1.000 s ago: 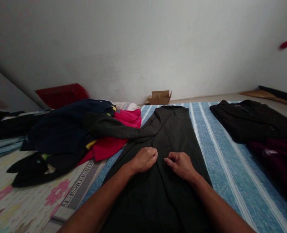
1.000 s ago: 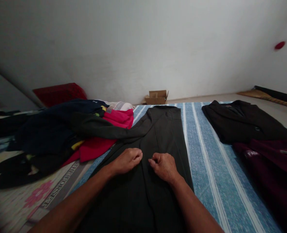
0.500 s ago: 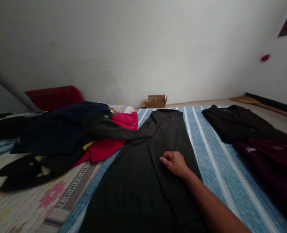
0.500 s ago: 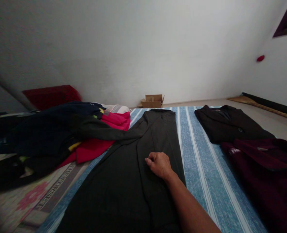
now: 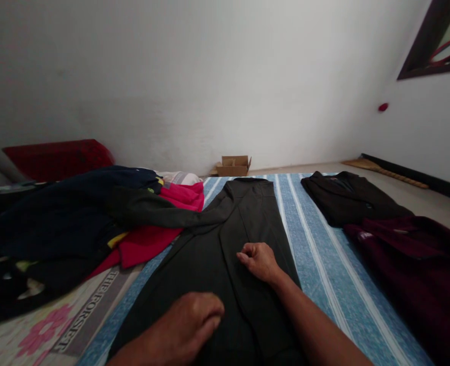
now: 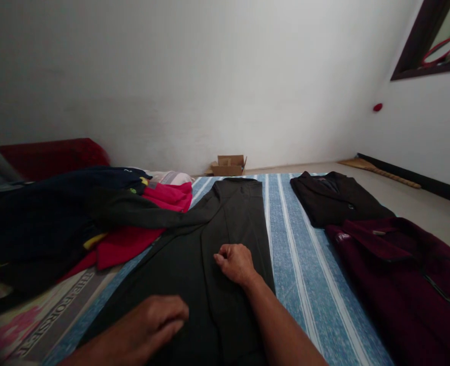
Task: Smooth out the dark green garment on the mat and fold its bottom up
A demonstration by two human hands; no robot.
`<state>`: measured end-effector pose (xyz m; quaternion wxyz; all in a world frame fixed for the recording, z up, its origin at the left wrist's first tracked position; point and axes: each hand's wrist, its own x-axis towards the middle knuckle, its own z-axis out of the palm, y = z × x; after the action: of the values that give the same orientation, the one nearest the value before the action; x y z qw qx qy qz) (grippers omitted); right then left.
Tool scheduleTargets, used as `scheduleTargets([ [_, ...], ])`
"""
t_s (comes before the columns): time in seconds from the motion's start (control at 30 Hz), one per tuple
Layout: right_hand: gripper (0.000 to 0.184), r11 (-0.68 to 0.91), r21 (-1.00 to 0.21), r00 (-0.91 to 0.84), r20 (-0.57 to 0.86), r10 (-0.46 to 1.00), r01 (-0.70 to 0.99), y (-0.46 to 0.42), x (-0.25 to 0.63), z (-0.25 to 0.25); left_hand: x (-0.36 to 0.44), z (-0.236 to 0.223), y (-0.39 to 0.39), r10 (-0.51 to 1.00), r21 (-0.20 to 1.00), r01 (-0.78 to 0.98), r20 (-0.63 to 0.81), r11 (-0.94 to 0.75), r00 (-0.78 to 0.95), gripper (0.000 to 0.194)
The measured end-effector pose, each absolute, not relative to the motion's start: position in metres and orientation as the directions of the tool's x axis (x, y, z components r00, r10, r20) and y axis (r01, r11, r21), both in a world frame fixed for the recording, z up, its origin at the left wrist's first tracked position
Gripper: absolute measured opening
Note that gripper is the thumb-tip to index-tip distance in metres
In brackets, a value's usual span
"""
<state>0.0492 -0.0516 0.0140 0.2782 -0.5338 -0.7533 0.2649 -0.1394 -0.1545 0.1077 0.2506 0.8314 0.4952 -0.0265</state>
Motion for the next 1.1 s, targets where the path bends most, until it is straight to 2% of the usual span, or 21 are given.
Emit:
scheduleTargets([
  [0.1,0.022,0.29,-0.701,-0.269,0.143,0.952,0.652,-0.051,0.049,0.015,-0.126,0.099,-0.098,0.919,0.082,0.934,-0.168,-0.348,0.358,0.026],
  [0.17,0.021,0.291,-0.699,-0.266,0.149,0.952,0.653,-0.051,0.048,0.015,-0.116,0.089,-0.061,0.949,-0.016,0.95,-0.065,-0.311,0.31,0.026],
  [0.27,0.02,0.296,-0.692,-0.265,0.155,0.952,0.659,-0.051,0.048,0.016,-0.097,0.07,-0.014,0.941,0.031,0.942,0.056,-0.335,0.333,0.028],
  [0.33,0.019,0.298,-0.692,-0.269,0.154,0.951,0.657,-0.051,0.047,0.015,-0.085,0.056,0.009,0.932,0.088,0.928,0.078,-0.361,0.355,0.032],
  [0.43,0.02,0.302,-0.706,-0.278,0.153,0.948,0.641,-0.051,0.046,0.012,-0.074,0.033,0.029,0.921,0.124,0.912,0.03,-0.39,0.39,0.045],
  [0.53,0.02,0.308,-0.721,-0.283,0.16,0.946,0.621,-0.052,0.047,0.009,-0.073,0.013,0.036,0.943,0.113,0.939,-0.032,-0.325,0.33,0.064],
  [0.63,0.019,0.311,-0.734,-0.284,0.166,0.944,0.604,-0.052,0.047,0.007,-0.075,0.003,0.037,0.958,0.085,0.958,-0.056,-0.274,0.28,0.073],
  [1.1,0.019,0.29,-0.739,-0.27,0.152,0.951,0.608,-0.052,0.046,0.011,-0.077,-0.001,0.036,0.966,0.022,0.966,-0.033,-0.256,0.256,0.078],
])
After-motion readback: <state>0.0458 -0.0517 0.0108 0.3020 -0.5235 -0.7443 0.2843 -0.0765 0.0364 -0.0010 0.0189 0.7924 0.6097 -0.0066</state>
